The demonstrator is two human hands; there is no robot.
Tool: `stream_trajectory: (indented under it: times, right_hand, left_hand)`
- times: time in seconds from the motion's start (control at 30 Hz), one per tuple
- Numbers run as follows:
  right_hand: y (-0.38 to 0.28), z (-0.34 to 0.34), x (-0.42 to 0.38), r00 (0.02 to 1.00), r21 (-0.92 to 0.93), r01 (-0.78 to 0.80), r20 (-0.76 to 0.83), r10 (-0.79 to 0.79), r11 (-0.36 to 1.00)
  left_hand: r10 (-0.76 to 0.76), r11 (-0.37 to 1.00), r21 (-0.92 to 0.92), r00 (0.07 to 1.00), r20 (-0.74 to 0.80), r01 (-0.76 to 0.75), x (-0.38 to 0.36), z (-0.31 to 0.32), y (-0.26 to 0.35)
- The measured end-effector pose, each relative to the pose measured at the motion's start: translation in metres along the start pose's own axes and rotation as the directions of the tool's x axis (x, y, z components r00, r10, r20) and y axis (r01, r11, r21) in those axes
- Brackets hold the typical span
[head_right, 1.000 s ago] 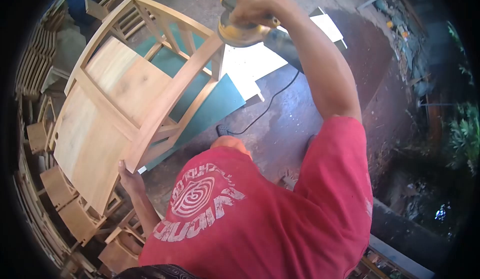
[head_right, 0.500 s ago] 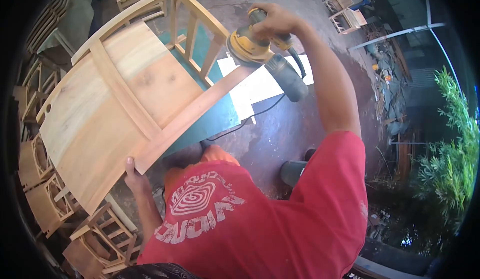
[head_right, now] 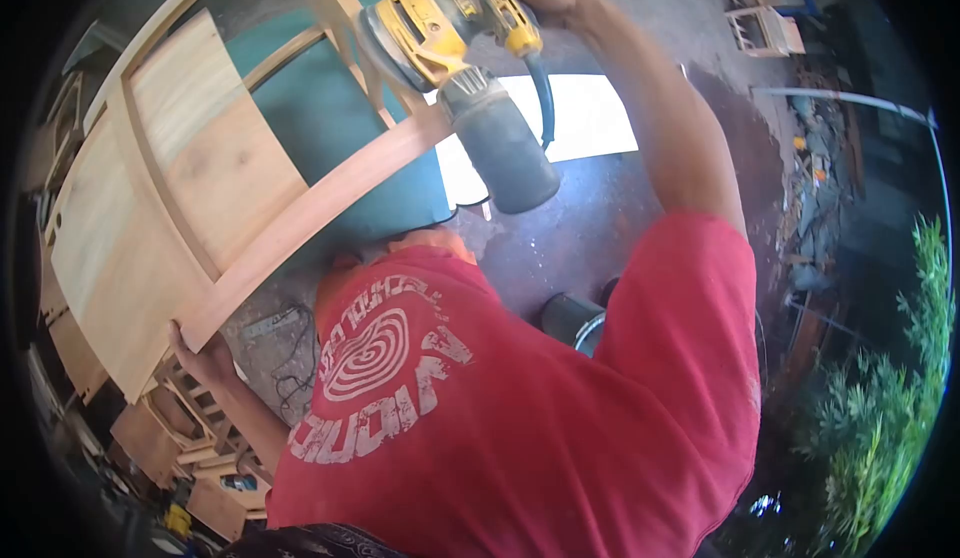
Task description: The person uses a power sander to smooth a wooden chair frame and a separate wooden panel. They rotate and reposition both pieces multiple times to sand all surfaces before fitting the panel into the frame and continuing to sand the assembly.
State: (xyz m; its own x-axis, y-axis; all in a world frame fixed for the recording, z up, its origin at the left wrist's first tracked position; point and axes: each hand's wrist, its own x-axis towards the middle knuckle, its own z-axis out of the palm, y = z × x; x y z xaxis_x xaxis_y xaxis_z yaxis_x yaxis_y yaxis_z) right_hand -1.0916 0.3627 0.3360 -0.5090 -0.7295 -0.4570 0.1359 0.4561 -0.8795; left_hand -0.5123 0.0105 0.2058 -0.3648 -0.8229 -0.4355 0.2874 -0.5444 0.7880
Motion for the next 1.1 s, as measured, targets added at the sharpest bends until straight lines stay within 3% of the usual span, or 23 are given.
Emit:
stream_trajectory:
  times: [0.03, 0.07, 0.1, 0.3, 0.37, 0.47, 0.57, 0.7, 0.93, 1.03, 1.1]
  right_hand:
    - [0.004, 0.005, -0.002, 0.997, -0.107, 0.069, -0.029, -0.073, 0.992]
    - [-0.002, 0.004, -0.009, 1.000, -0.027, 0.012, 0.026, -0.011, 1.000]
    - [-0.011, 0.013, -0.020, 0.999, -0.005, -0.025, -0.035, 0.025, 1.000]
    - [0.013, 0.009, -0.018, 0.998, 0.025, -0.044, -0.043, 0.045, 0.999]
    - [0.008, 0.009, -0.012, 0.988, 0.000, -0.146, -0.054, 0.145, 0.989]
    - [0.008, 0.012, 0.001, 0.997, 0.137, -0.053, -0.049, 0.060, 0.989]
    - [-0.026, 0.021, 0.006, 0.994, 0.104, -0.100, -0.038, 0.105, 0.990]
    - [-0.064, 0.008, 0.045, 0.997, 0.049, -0.028, -0.072, 0.031, 0.998]
    - [-0.111, -0.054, 0.134, 0.998, 0.020, 0.056, 0.012, -0.056, 0.998]
    - [-0.107, -0.072, 0.161, 1.000, 0.003, 0.003, -0.008, -0.003, 1.000]
    - [-0.108, -0.086, 0.172, 0.997, -0.012, 0.001, 0.071, -0.001, 1.000]
  left_hand:
    - [-0.001, 1.000, -0.022, 1.000, 0.000, 0.001, -0.001, 0.000, -0.001]
    - [0.001, 1.000, -0.022, 1.000, 0.016, -0.001, -0.013, 0.023, 0.001]
    - [0.017, 0.999, -0.035, 1.000, -0.003, -0.018, -0.013, 0.026, 0.001]
    - [0.025, 0.999, -0.044, 0.996, -0.082, -0.029, -0.018, 0.034, -0.003]
    - [0.018, 0.999, -0.045, 0.995, -0.103, -0.022, -0.022, 0.033, -0.004]
    - [0.042, 0.997, -0.056, 0.989, -0.139, -0.050, -0.021, 0.034, -0.008]
    - [0.034, 0.998, -0.051, 0.992, -0.121, -0.041, -0.032, 0.023, -0.001]
    - [0.008, 0.995, 0.097, 0.997, -0.081, 0.000, -0.050, 0.031, 0.002]
    - [-0.040, 0.962, 0.265, 0.996, -0.078, 0.059, -0.080, 0.053, 0.004]
    - [-0.094, 0.929, 0.350, 0.992, -0.089, 0.119, -0.090, 0.037, -0.005]
    - [-0.116, 0.912, 0.387, 0.990, -0.078, 0.138, -0.090, 0.032, -0.013]
